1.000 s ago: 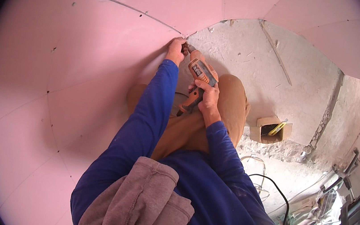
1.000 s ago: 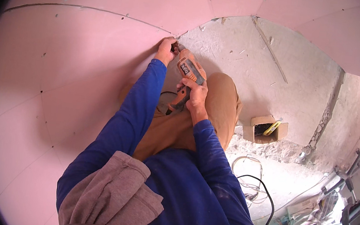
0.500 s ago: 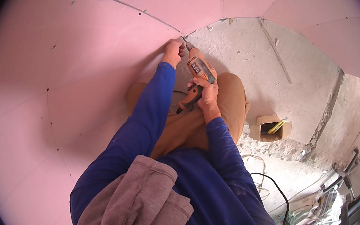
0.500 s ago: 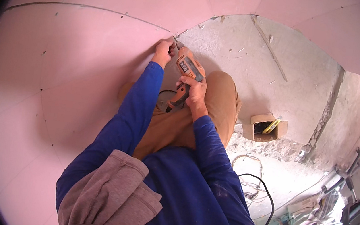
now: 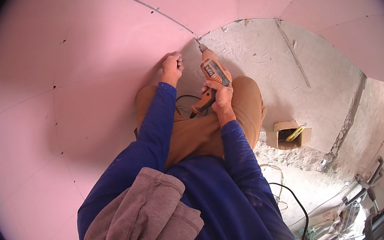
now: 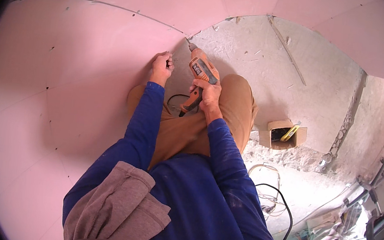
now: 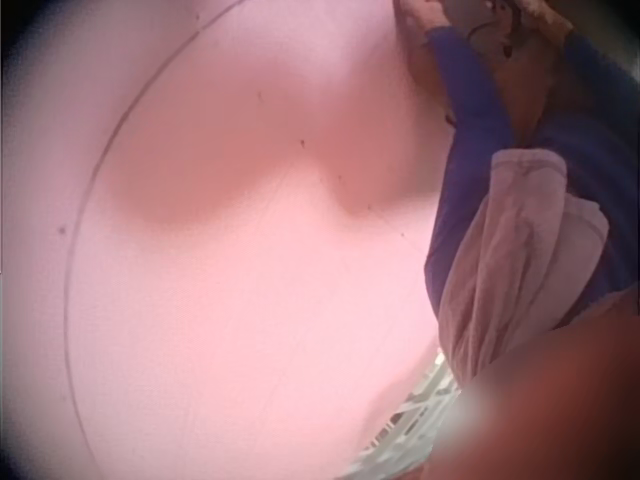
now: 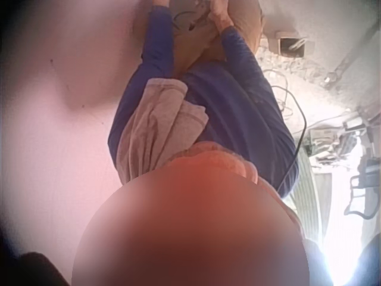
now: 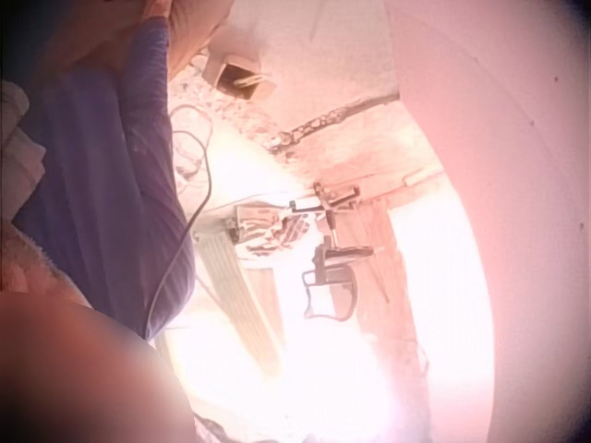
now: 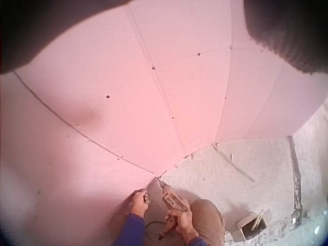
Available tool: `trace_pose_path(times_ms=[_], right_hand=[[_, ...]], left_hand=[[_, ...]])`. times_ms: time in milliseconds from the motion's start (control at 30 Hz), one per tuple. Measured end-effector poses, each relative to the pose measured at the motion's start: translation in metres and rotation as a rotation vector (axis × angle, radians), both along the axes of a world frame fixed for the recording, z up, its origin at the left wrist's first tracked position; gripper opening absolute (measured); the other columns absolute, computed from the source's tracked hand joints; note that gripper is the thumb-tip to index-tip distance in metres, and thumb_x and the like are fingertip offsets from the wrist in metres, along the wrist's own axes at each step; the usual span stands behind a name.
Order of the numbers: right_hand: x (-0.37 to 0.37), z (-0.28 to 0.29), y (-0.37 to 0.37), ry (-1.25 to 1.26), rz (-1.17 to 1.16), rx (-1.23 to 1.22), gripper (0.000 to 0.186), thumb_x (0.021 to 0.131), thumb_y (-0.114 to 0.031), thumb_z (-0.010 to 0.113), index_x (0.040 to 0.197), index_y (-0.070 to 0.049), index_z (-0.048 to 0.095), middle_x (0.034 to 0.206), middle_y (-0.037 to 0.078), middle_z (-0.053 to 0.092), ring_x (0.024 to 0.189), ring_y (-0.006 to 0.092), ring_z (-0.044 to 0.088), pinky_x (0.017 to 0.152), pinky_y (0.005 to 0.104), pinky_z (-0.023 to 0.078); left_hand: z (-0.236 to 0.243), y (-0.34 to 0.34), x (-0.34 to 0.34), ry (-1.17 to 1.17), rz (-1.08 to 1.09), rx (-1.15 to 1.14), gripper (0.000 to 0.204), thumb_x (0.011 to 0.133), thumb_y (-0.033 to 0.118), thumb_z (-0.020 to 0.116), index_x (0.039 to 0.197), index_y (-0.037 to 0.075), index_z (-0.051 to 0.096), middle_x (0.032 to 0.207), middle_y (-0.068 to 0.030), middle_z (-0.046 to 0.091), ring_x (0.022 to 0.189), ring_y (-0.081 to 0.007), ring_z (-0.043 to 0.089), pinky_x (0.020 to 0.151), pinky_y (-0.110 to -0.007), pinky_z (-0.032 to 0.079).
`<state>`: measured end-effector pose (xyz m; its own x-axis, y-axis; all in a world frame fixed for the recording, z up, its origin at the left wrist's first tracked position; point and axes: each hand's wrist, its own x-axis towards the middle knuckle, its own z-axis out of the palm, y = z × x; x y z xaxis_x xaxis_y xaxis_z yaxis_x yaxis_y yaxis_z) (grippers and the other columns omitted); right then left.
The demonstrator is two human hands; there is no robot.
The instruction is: The person uses a corded drill to drive screws into pink drywall panels on a ceiling. They repeatedly position screws and drive them in along panel seams and across the surface, working from a low-angle egocentric view.
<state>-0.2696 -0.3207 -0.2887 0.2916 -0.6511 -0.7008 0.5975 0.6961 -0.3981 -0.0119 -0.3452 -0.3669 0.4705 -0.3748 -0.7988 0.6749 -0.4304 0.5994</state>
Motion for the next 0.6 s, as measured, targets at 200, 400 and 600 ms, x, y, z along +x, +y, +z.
trace_pose_path(times_ms=[200, 400, 600], right_hand=[[-0.001, 0.001, 0.000, 0.019, -0.002, -0.036, 0.044, 0.083, 0.010, 0.079, 0.123, 0.003, 0.061, 0.085, 0.015, 0.073, 0.062, 0.0276, 0.072, 0.057, 0.0428, 0.063], [0.005, -0.001, -0.002, 0.028, 0.035, -0.049, 0.051, 0.083, 0.010, 0.079, 0.129, 0.002, 0.059, 0.085, 0.014, 0.072, 0.063, 0.0262, 0.072, 0.057, 0.0420, 0.062], [0.023, 0.004, 0.014, 0.049, -0.034, -0.088, 0.054, 0.083, 0.010, 0.078, 0.132, 0.003, 0.058, 0.086, 0.014, 0.073, 0.064, 0.0258, 0.072, 0.058, 0.0406, 0.062]], left_hand=[[0.000, 0.001, 0.001, -0.007, 0.015, -0.014, 0.007, 0.101, 0.011, 0.070, 0.096, 0.014, 0.067, 0.075, 0.0023, 0.055, 0.060, -0.0108, 0.048, 0.050, -0.028, 0.037], [0.001, 0.000, 0.000, -0.003, 0.004, 0.004, 0.007, 0.103, 0.013, 0.069, 0.096, 0.014, 0.067, 0.074, 0.0028, 0.055, 0.060, -0.0106, 0.048, 0.050, -0.028, 0.037], [0.007, 0.004, 0.004, -0.008, -0.053, 0.022, 0.007, 0.104, 0.018, 0.068, 0.098, 0.015, 0.067, 0.075, 0.0022, 0.055, 0.059, -0.0105, 0.048, 0.049, -0.028, 0.036]])
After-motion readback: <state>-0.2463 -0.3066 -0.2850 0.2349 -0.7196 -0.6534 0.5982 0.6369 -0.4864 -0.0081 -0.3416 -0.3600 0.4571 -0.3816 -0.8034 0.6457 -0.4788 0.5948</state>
